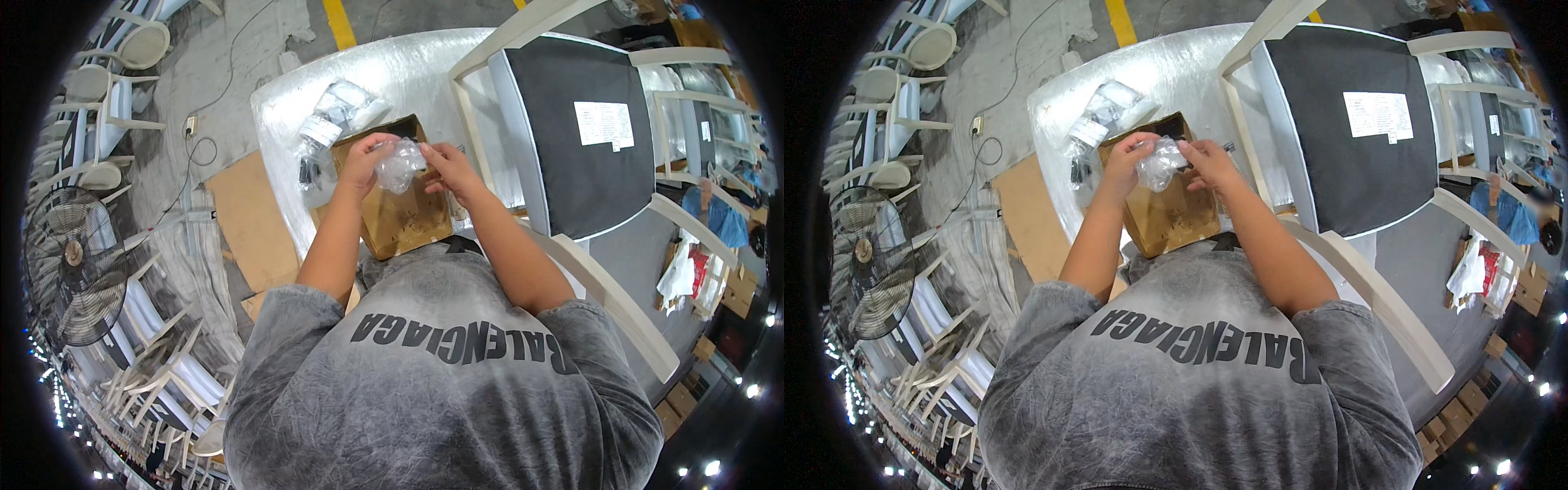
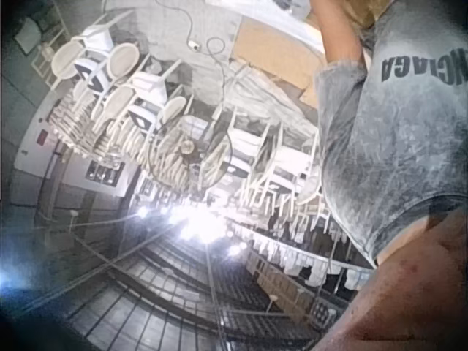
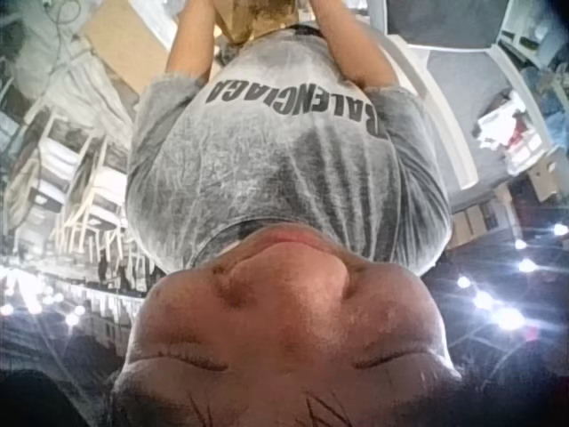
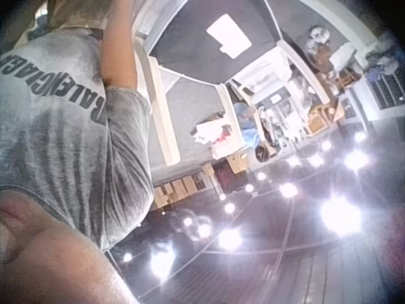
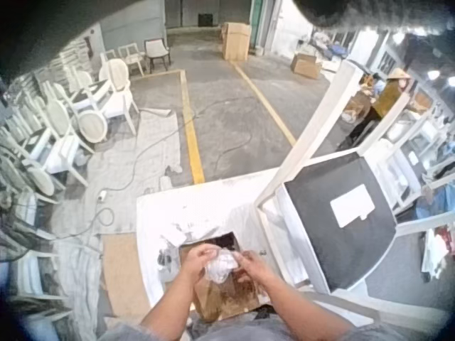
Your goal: The person opens a cardboard box and removes plastic-wrapped hardware and black plastic feet. They unwrap the items and place them on a chair. The person then positions a cardboard piece on the chair's black fabric and uses a hammer to tap it into place.
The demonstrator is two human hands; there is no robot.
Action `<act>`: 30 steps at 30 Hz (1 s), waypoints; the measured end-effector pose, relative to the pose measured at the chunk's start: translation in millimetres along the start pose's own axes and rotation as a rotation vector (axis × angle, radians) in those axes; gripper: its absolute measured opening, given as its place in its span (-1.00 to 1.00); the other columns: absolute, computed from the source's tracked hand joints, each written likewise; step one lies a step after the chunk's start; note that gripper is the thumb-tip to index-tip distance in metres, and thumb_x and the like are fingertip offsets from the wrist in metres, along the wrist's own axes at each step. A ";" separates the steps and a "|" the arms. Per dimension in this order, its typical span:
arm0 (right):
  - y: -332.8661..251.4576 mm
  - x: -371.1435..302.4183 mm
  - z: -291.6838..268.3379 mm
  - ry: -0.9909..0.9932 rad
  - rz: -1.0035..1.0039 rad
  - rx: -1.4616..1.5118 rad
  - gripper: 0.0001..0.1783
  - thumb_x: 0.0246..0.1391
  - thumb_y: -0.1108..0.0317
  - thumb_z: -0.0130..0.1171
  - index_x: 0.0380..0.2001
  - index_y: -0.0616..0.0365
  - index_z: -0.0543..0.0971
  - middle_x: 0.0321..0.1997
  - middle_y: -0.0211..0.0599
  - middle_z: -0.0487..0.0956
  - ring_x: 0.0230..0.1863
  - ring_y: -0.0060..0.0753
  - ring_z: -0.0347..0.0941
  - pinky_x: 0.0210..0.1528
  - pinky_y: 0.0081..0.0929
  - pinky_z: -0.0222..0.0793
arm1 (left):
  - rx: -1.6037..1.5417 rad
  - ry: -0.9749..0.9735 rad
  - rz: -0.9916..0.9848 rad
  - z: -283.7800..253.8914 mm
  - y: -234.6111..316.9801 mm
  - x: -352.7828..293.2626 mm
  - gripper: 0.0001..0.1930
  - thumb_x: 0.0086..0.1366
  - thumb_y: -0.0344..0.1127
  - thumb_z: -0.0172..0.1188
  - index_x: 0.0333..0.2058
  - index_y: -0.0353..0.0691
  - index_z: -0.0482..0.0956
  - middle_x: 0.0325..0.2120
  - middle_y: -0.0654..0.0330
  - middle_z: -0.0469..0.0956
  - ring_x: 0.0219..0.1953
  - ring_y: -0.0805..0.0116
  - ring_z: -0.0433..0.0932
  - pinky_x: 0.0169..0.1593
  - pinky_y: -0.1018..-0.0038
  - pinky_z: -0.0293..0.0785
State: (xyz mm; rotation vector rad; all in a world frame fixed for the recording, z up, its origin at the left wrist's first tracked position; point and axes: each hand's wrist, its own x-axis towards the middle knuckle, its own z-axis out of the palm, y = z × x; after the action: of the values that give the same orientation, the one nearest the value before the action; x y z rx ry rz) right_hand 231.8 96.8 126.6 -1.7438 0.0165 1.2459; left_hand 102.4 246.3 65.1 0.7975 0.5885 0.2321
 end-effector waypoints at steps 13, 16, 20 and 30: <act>-10.1 -61.7 -8.5 -0.161 -0.423 0.092 -0.84 0.17 0.45 0.22 -0.19 0.23 0.58 -0.33 -0.36 0.60 -0.33 -0.52 0.55 -0.39 -0.56 0.48 | -0.080 -0.013 0.011 47.5 47.9 -67.7 -0.54 0.37 -0.20 0.16 0.16 -0.30 0.39 0.11 0.09 0.48 0.15 0.19 0.50 0.13 0.23 0.51; -15.6 -73.4 -11.2 -0.117 -0.442 0.091 -0.85 0.18 0.44 0.21 -0.20 0.23 0.57 -0.35 -0.36 0.58 -0.35 -0.54 0.53 -0.40 -0.56 0.46 | -0.096 -0.011 -0.130 56.4 51.6 -82.9 -0.49 0.36 -0.25 0.20 0.22 -0.24 0.32 0.08 0.13 0.49 0.07 0.25 0.55 0.06 0.31 0.56; -22.8 -89.8 -17.2 -0.088 -0.452 0.066 -0.81 0.21 0.37 0.21 -0.15 0.22 0.56 -0.37 -0.38 0.56 -0.37 -0.56 0.50 -0.39 -0.57 0.46 | -0.032 -0.121 -0.032 68.0 48.6 -94.4 -0.51 0.27 -0.42 0.28 0.17 -0.23 0.41 0.00 0.18 0.54 0.00 0.30 0.58 0.02 0.36 0.57; -16.7 -122.4 -45.7 -0.131 -0.536 0.115 -0.70 0.22 0.23 0.24 -0.11 0.22 0.61 -0.29 -0.38 0.59 -0.31 -0.57 0.51 -0.35 -0.58 0.47 | 0.241 -0.138 0.037 109.2 68.4 -117.7 -0.41 0.22 -0.47 0.34 0.20 -0.40 0.35 0.03 0.09 0.50 0.01 0.27 0.56 0.03 0.35 0.57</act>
State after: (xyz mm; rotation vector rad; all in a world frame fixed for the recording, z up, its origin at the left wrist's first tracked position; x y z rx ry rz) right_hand 214.5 15.7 228.9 -1.4342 -0.4214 0.9353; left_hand 70.7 179.0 223.0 1.0494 0.4768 0.1396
